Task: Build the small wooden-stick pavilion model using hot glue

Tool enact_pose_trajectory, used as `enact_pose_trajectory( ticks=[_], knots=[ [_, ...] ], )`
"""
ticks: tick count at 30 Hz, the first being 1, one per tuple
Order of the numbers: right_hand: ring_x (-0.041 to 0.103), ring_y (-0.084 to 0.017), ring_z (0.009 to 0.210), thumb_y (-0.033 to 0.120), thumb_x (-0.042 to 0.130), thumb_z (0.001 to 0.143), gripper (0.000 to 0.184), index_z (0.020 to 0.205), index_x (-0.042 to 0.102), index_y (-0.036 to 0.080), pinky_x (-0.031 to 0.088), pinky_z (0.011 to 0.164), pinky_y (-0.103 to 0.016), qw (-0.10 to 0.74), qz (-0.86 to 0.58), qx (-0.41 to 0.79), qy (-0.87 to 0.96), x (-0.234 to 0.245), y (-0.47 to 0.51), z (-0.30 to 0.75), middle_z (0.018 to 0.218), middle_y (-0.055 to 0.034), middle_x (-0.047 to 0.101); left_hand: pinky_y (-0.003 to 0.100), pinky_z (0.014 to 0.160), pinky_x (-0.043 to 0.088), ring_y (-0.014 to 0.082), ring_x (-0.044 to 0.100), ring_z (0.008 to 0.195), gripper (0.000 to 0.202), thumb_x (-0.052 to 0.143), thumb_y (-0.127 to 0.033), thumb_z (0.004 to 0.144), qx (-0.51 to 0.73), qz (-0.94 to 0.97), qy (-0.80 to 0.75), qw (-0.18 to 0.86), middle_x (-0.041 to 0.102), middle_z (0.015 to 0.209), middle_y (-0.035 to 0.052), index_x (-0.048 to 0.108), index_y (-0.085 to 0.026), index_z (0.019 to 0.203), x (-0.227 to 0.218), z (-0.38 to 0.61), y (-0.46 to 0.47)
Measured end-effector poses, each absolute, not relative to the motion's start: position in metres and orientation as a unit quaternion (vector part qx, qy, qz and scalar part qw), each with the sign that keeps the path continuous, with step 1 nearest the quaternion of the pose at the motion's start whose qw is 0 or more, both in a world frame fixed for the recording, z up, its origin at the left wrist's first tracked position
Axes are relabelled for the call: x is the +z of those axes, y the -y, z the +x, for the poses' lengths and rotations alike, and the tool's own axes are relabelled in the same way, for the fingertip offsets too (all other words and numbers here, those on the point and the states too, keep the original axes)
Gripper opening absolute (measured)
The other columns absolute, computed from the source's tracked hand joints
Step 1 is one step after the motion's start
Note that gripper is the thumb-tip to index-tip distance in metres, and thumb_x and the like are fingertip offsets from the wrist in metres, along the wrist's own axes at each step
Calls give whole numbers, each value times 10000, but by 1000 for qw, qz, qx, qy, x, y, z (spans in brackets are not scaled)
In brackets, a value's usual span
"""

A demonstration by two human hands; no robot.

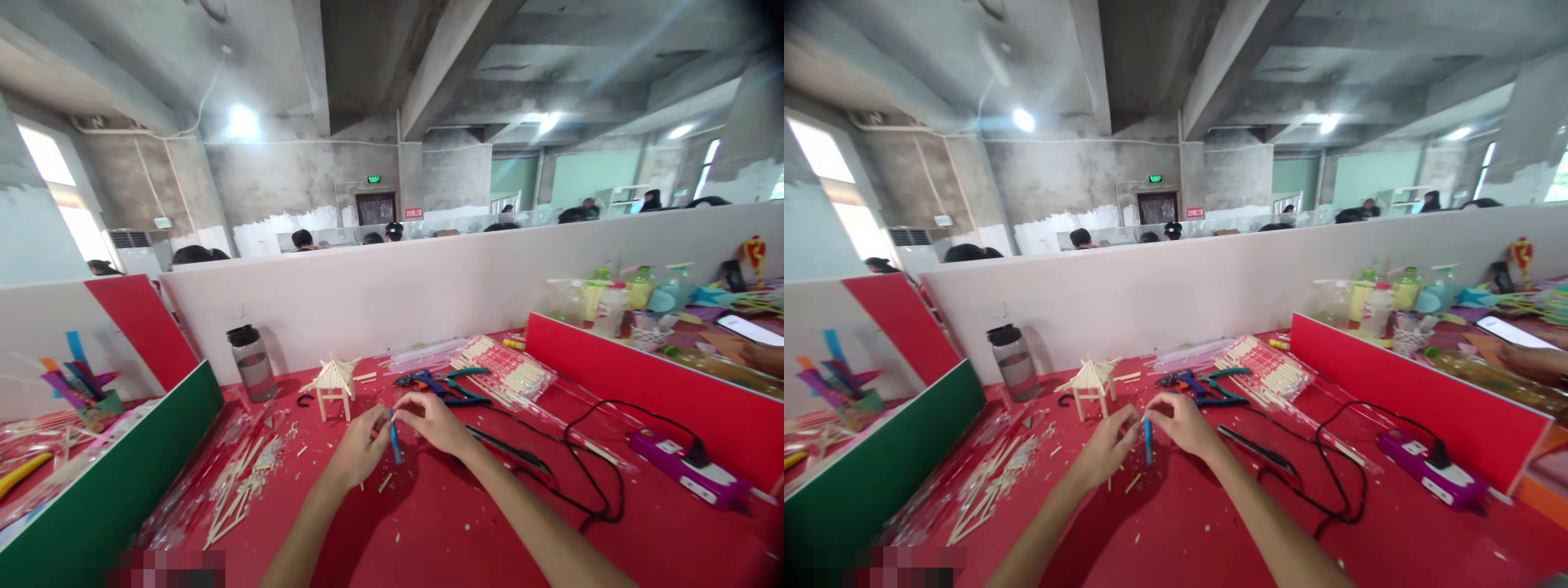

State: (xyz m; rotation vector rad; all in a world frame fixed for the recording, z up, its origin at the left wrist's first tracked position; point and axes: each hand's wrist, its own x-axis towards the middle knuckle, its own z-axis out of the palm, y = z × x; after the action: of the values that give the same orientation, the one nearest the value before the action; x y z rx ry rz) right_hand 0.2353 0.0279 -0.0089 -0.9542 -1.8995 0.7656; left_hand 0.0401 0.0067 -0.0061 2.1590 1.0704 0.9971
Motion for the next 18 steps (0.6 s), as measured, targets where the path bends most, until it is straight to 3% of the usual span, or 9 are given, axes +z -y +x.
enact_pose_trajectory(
  ticks=[3, 6, 11, 18],
  knots=[
    [615, -182, 722, 484, 639, 838, 323, 804, 653, 164, 466, 704, -280, 442, -350, 405, 720, -10, -26, 229, 769, -34, 678, 245, 663, 363, 141, 486, 703, 227, 434, -350, 944, 342, 818, -390, 249, 527, 748, -14, 502, -181, 808, -6, 40, -5],
    [572, -152, 647, 514, 702, 777, 354, 787, 637, 166, 436, 640, -259, 437, -334, 466, 693, -13, -28, 230, 708, -9, 649, 245, 677, 370, 140, 487, 719, 234, 419, -347, 960, 333, 819, -377, 275, 525, 763, -8, 509, -178, 826, -5, 39, -5],
    [521, -128, 596, 534, 715, 762, 377, 782, 599, 175, 400, 596, -244, 443, -309, 498, 678, -17, -31, 231, 690, 9, 620, 240, 684, 381, 139, 503, 730, 274, 424, -383, 967, 340, 810, -371, 300, 542, 767, -3, 543, -171, 840, -2, 38, -4],
    [486, -120, 564, 536, 697, 780, 380, 796, 556, 183, 378, 561, -235, 457, -299, 515, 661, -21, -30, 227, 674, 25, 581, 232, 684, 389, 140, 523, 736, 297, 427, -378, 965, 348, 816, -382, 258, 600, 803, 9, 597, -160, 858, 0, 42, -5]
  ],
)
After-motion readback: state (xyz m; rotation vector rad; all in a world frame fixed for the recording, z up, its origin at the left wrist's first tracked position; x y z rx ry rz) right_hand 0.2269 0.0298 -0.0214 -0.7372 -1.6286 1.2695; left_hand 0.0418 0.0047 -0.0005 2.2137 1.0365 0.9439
